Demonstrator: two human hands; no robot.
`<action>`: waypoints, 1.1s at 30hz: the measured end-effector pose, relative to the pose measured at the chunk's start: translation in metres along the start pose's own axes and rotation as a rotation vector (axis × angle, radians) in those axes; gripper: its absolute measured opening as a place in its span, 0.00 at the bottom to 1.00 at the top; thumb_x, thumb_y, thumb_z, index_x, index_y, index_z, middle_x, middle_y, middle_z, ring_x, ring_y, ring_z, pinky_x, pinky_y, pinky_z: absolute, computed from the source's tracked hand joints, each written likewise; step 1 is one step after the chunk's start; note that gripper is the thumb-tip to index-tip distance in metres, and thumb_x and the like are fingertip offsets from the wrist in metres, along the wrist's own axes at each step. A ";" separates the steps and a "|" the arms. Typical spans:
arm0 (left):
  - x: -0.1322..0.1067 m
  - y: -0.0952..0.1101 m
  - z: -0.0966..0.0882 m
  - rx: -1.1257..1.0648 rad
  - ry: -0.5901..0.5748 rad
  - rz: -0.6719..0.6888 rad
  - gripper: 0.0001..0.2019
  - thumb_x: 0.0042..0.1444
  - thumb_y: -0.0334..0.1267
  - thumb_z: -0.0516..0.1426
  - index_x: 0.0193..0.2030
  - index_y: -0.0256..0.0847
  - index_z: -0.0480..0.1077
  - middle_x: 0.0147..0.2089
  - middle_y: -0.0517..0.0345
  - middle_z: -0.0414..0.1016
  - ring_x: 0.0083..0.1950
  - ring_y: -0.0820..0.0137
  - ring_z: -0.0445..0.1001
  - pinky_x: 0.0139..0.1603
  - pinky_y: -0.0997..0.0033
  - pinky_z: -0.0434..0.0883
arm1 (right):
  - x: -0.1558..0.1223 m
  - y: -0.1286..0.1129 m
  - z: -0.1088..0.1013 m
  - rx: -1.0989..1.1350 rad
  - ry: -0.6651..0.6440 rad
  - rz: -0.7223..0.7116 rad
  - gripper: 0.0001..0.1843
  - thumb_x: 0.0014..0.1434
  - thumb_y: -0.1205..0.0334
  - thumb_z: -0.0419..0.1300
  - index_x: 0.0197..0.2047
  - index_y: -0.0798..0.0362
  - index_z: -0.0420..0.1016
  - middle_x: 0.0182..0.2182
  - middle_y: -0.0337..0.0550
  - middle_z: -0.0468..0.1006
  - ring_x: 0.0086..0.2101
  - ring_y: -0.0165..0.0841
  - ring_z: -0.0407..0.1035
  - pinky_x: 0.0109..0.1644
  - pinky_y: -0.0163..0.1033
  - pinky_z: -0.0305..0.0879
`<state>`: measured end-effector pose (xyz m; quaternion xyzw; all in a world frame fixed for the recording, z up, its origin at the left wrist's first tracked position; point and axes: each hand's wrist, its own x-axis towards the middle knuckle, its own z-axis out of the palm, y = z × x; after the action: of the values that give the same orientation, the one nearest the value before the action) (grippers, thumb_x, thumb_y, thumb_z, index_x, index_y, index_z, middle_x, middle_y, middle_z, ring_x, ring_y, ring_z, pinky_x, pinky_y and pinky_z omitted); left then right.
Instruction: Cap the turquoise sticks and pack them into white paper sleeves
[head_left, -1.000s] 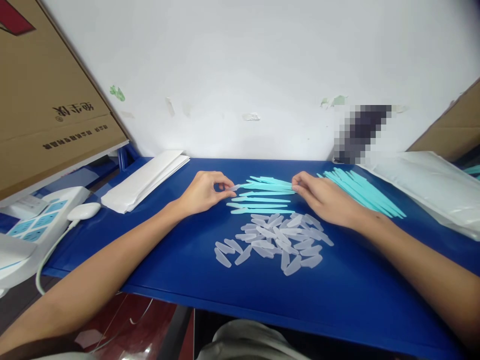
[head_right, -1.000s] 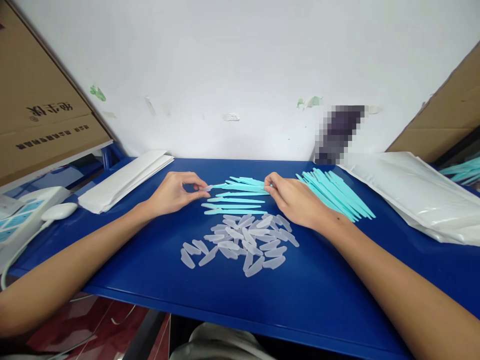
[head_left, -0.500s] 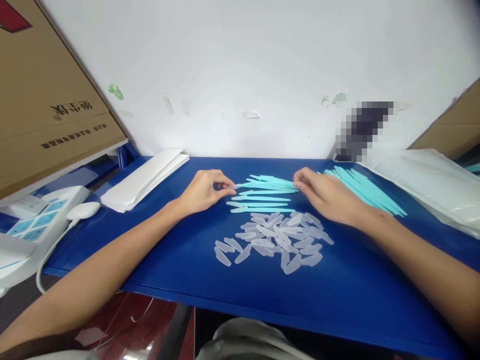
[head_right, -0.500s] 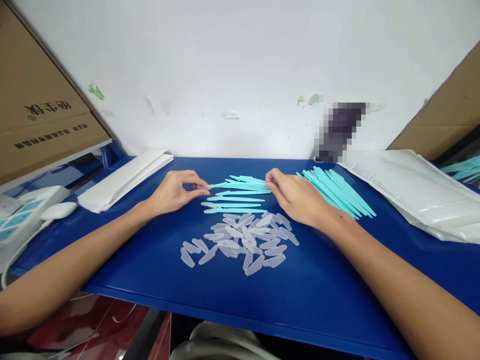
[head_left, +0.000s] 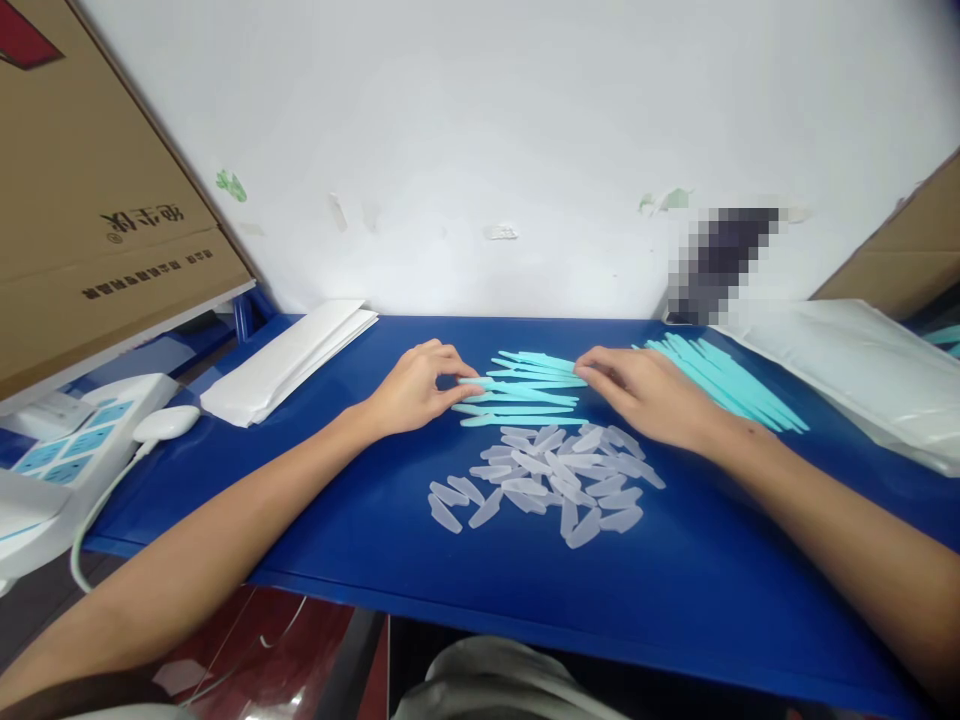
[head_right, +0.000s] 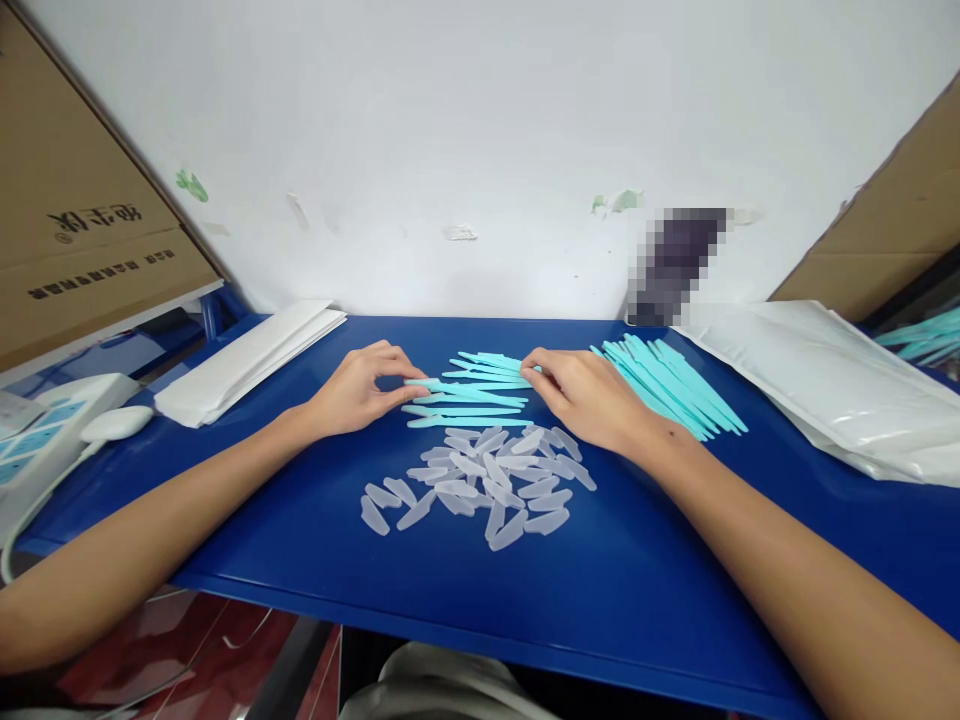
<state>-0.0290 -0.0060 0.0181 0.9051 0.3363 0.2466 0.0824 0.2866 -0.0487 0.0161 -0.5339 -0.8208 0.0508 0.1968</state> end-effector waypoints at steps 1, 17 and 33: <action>0.000 -0.002 -0.001 0.034 -0.038 0.005 0.13 0.65 0.49 0.60 0.44 0.43 0.82 0.39 0.54 0.78 0.41 0.65 0.71 0.45 0.64 0.65 | 0.000 0.003 0.000 -0.011 -0.018 0.000 0.18 0.71 0.51 0.47 0.44 0.49 0.76 0.32 0.42 0.81 0.31 0.37 0.72 0.36 0.41 0.58; -0.007 0.035 -0.003 -0.006 -0.315 0.317 0.15 0.71 0.38 0.51 0.56 0.40 0.77 0.34 0.53 0.76 0.35 0.67 0.70 0.39 0.66 0.65 | 0.002 0.012 0.001 0.058 -0.200 0.136 0.14 0.67 0.50 0.53 0.39 0.49 0.75 0.18 0.35 0.70 0.21 0.33 0.63 0.30 0.40 0.54; -0.007 0.031 -0.012 0.074 -0.405 0.212 0.10 0.69 0.39 0.56 0.45 0.41 0.79 0.39 0.52 0.72 0.42 0.64 0.68 0.44 0.66 0.65 | 0.000 0.011 -0.002 0.046 0.006 0.051 0.13 0.70 0.50 0.48 0.39 0.48 0.66 0.22 0.37 0.72 0.23 0.34 0.64 0.31 0.40 0.54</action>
<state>-0.0218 -0.0337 0.0354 0.9688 0.2249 0.0545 0.0887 0.2966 -0.0446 0.0143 -0.5500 -0.8050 0.0730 0.2098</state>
